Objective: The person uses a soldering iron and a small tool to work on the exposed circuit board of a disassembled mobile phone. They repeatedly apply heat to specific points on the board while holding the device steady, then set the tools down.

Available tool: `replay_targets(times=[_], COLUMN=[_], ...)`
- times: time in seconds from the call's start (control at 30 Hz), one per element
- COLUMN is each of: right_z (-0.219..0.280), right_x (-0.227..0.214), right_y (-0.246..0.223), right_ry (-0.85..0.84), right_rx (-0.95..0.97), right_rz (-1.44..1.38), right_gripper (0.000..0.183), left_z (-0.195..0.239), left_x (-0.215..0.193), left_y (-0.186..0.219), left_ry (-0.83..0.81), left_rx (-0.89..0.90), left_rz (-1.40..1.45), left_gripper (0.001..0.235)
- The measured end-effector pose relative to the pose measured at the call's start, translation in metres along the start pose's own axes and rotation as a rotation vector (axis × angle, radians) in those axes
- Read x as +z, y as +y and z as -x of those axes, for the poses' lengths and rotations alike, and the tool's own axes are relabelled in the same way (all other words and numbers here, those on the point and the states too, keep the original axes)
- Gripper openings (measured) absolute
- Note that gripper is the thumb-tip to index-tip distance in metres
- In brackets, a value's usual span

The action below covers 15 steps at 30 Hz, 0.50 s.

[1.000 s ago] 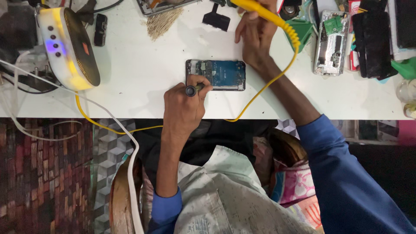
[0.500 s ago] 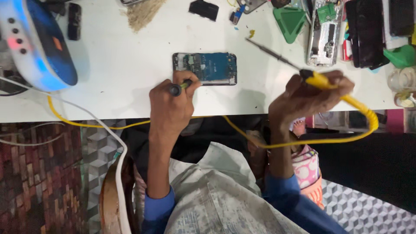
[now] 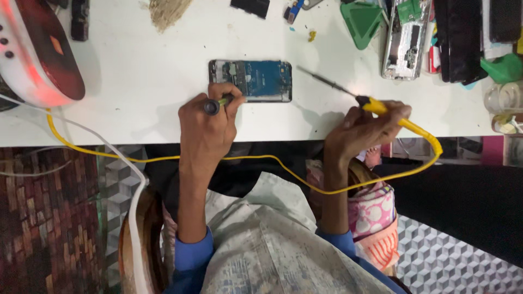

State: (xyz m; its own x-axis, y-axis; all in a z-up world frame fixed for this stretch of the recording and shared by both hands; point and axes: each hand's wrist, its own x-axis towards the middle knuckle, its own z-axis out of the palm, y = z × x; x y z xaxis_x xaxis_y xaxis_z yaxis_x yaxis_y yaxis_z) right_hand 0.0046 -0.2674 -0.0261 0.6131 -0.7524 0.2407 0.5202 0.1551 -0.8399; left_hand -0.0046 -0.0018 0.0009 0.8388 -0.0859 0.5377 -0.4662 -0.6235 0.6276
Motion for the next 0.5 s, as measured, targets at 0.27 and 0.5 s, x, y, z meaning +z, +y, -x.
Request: replay_targets(times=[0.27,0.5], right_z=[0.0072,0.0066], right_x=[0.0045,-0.0014], right_y=[0.0002,0.0013], right_ry=[0.038,0.024], right_rx=[-0.023,-0.086], right_rz=[0.02,0.033], right_gripper=[0.035,0.04], left_z=[-0.0007,0.0031], left_x=[-0.0006,-0.0003], left_y=[0.0015,0.0047], left_ry=[0.017,-0.008], left_rx=[0.026,-0.007], left_rz=[-0.024,-0.012], left_gripper=[0.023,0.019])
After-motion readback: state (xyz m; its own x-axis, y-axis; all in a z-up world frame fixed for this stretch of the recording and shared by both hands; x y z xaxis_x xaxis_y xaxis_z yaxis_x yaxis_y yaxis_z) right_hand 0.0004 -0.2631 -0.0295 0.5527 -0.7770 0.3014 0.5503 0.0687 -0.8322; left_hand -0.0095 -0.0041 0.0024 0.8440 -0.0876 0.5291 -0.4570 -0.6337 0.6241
